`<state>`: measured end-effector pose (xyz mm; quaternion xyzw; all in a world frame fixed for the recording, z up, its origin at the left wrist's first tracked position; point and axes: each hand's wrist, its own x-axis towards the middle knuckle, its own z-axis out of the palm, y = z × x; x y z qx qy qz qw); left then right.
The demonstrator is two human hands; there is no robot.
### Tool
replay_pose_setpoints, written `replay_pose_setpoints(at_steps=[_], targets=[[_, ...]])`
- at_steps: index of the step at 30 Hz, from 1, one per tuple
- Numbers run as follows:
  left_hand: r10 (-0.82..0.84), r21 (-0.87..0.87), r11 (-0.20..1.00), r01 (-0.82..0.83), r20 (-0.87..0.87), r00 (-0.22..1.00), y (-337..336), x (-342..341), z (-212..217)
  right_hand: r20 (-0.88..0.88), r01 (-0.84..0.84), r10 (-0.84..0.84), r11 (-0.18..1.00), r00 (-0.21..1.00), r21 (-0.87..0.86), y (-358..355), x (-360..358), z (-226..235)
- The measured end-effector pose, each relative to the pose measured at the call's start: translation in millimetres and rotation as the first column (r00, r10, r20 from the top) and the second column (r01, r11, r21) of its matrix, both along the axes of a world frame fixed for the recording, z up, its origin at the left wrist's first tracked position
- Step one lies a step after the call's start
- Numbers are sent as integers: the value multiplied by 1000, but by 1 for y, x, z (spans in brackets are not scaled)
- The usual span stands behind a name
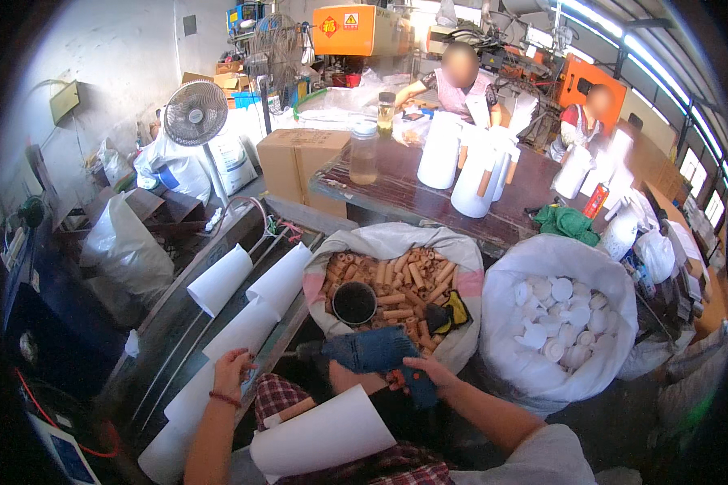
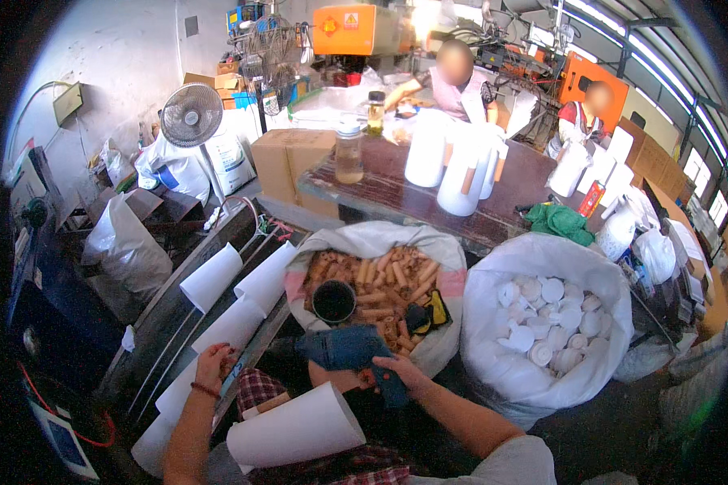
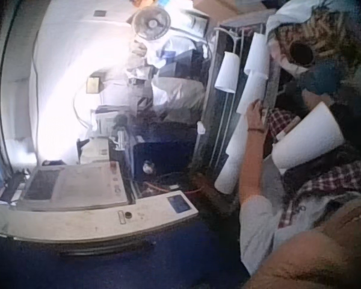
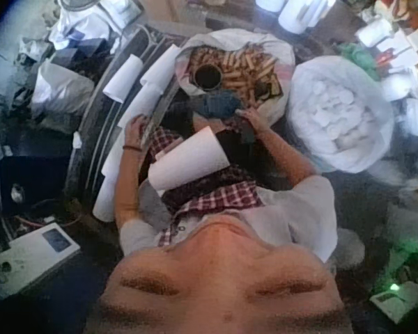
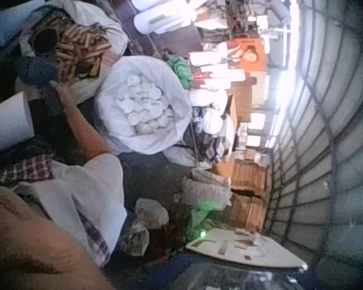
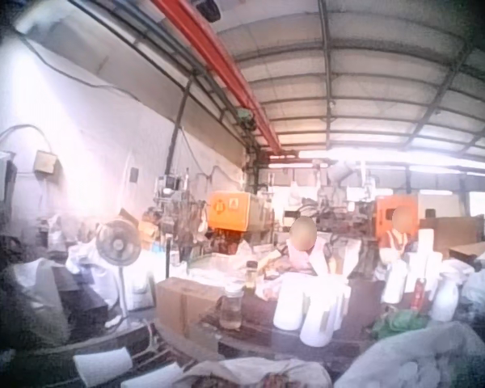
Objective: The person assembles white plastic components by drilling a hole into a white funnel-shaped piece and then inserting a wooden peg or handle into it, repeating the process with multiple units.
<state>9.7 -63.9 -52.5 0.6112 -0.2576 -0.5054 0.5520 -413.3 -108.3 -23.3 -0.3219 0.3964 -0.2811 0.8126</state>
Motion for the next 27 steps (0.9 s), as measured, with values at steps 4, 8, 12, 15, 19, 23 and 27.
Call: replay_pose_setpoints(at_steps=[4, 8, 12, 15, 19, 23, 27], targets=[[88, 11, 996, -88, -123, 988, 51, 10, -39, -56, -141, 146, 987, 988, 76, 7, 11, -52], [170, 111, 983, -148, -219, 961, 64, -12, -30, -41, -170, 176, 978, 983, 123, 11, 15, -41], [204, 70, 979, -192, -353, 913, 71, -12, -47, 24, -187, 186, 976, 982, 108, 8, 16, -46], [191, 20, 979, -202, -430, 882, 75, -14, -49, 27, -196, 194, 973, 981, 125, 7, 13, -52], [252, -51, 953, -297, -408, 878, 85, -13, -52, -23, -151, 156, 977, 987, 152, 8, 15, -62], [259, -61, 952, -300, -358, 897, 91, -19, -41, -25, -185, 191, 969, 981, 162, 6, 11, -68], [260, -116, 948, -297, -254, 931, 88, -26, -35, 4, -208, 210, 969, 978, 133, 7, 12, -55]])
